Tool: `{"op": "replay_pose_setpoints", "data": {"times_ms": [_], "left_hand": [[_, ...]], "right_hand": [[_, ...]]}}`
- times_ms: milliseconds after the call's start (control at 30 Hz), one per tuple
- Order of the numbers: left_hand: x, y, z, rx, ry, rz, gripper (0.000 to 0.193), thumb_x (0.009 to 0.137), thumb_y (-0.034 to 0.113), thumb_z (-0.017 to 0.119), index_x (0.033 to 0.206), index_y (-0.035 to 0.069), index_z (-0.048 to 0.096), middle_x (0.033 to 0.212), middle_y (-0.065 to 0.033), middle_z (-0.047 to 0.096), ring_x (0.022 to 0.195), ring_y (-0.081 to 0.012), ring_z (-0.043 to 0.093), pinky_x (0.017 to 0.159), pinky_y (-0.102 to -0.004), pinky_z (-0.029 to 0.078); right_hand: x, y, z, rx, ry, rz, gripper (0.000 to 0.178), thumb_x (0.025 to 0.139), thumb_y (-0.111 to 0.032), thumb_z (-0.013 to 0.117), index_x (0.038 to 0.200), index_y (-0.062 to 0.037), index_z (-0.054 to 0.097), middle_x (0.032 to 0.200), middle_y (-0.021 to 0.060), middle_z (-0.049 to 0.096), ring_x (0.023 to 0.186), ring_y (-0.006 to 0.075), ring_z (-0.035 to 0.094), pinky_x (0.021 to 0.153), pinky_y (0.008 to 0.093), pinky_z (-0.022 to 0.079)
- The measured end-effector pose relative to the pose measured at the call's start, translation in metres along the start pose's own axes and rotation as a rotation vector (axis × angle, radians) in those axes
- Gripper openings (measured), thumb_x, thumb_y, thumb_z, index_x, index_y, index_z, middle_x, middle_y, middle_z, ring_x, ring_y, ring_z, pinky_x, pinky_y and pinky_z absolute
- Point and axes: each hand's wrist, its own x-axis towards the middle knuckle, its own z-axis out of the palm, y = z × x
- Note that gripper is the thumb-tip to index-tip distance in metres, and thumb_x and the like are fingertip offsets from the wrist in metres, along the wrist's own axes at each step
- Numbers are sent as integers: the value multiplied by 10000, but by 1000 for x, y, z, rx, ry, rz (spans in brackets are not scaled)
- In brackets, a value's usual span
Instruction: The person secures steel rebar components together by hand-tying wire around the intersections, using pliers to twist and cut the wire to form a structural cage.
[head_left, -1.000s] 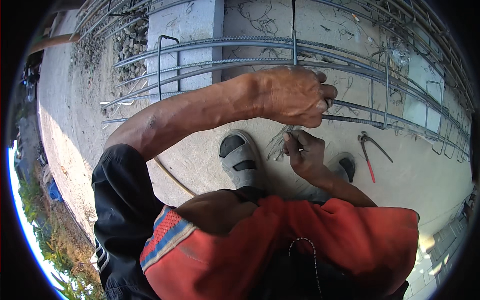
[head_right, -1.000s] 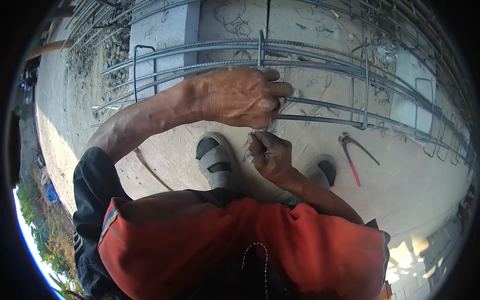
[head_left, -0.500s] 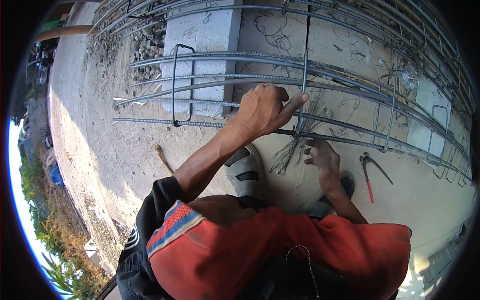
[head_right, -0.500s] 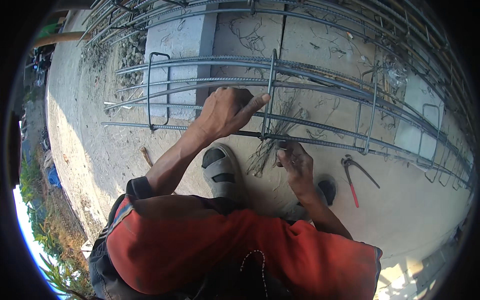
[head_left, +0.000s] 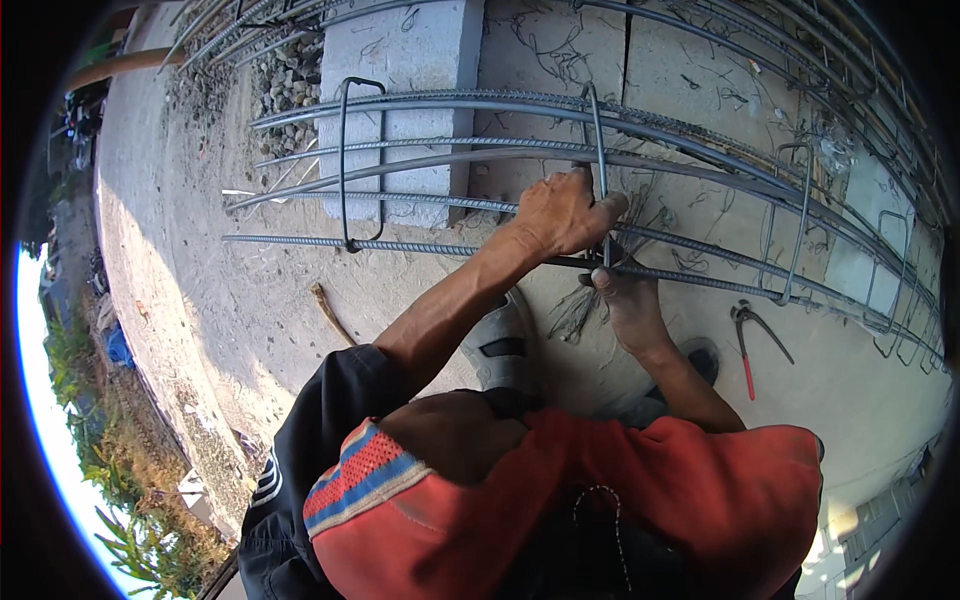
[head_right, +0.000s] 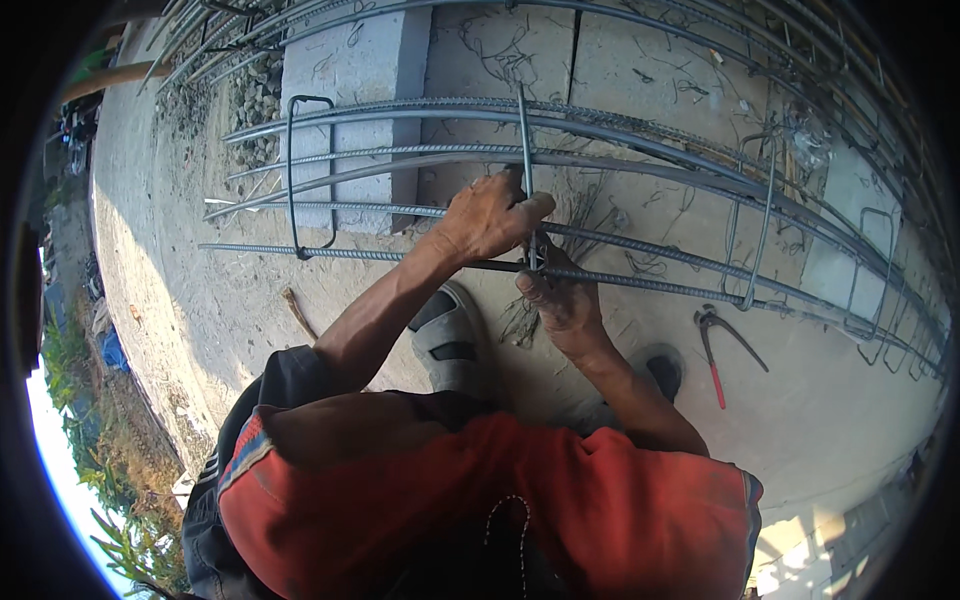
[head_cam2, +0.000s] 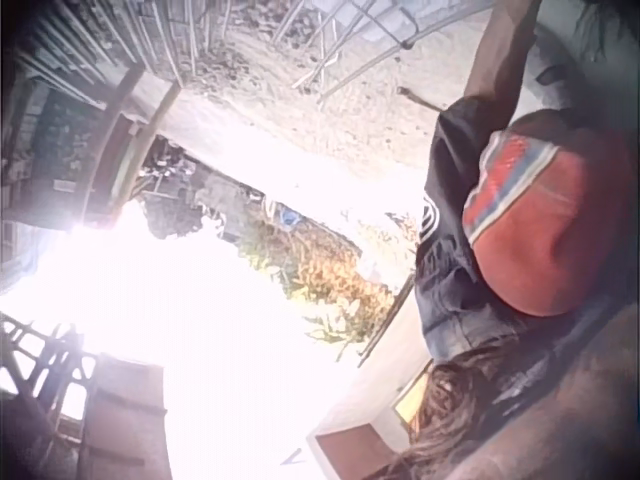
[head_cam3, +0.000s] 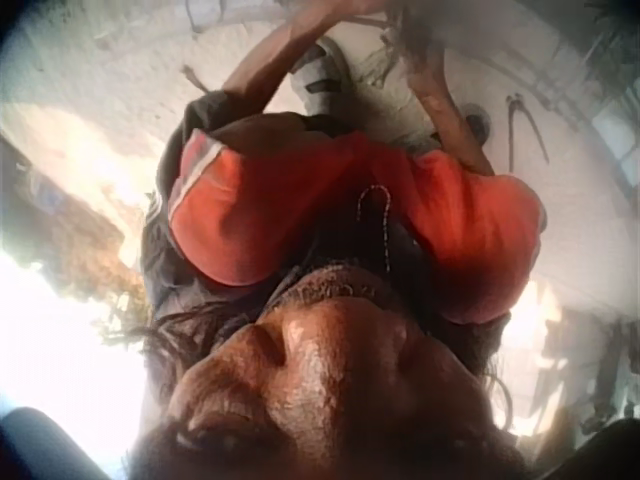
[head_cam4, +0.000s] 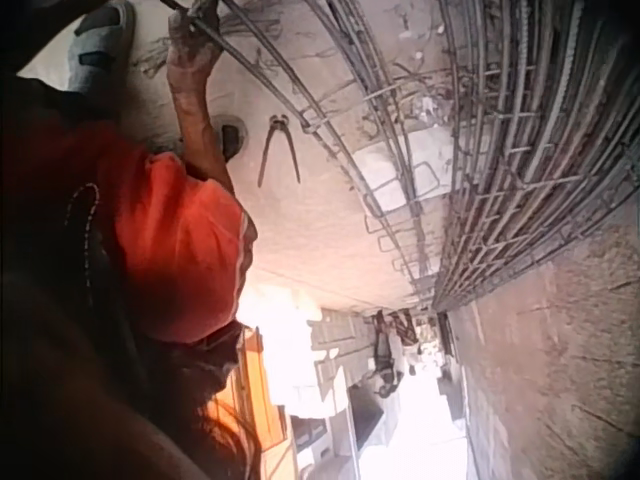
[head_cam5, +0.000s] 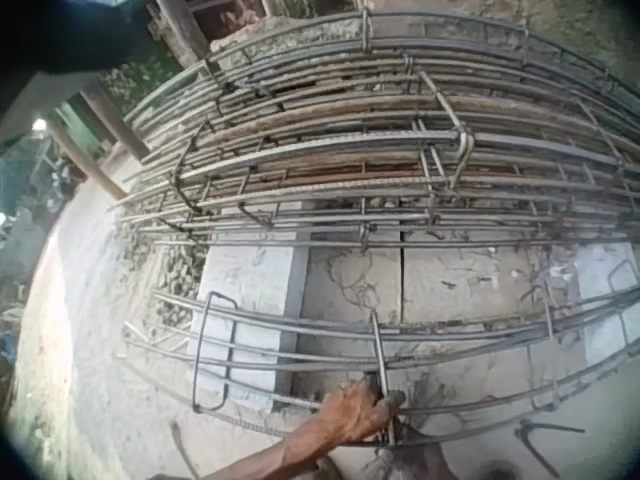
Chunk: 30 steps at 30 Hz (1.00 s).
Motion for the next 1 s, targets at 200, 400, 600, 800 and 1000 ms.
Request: {"op": "replay_pose_setpoints", "data": {"times_ms": [200,400,600,800,1000], "left_hand": [[6,-6,-1,-15,-61,86,671,762,520,503,1109,-52,552,1016,-291,598,989,-411,573,874,-450,425],[2,7,-2,-60,-140,57,716,767,521,483,1171,-70,514,1036,-281,598,1028,-375,565,910,-407,413],[8,-3,5,-116,-106,51,582,783,457,481,1037,-57,583,921,-221,633,836,-295,598,804,-374,440],[-2,13,7,-213,-31,21,508,774,432,512,936,-39,615,759,-100,580,597,-149,475,610,-304,414],[4,8,10,-180,-57,9,583,767,513,483,934,-28,622,734,-88,562,599,-150,478,589,-308,412]], "right_hand": [[4,-8,-8,-151,-99,112,706,735,-445,738,1226,-1,492,926,-4,531,816,94,433,712,256,396],[-47,-16,-47,-619,23,-229,619,685,-131,791,1220,-10,504,1010,91,618,927,184,601,801,296,486],[-130,-10,-170,-1474,523,-299,561,671,-155,763,1173,-21,551,1123,139,547,944,288,575,789,356,488],[-155,8,-232,-1501,473,-105,608,703,-167,744,1240,-32,495,1226,131,477,1074,303,509,873,410,439],[-147,-3,-258,-1775,286,-226,529,708,-146,688,1187,-2,515,1088,140,555,973,307,560,792,390,483]]}}
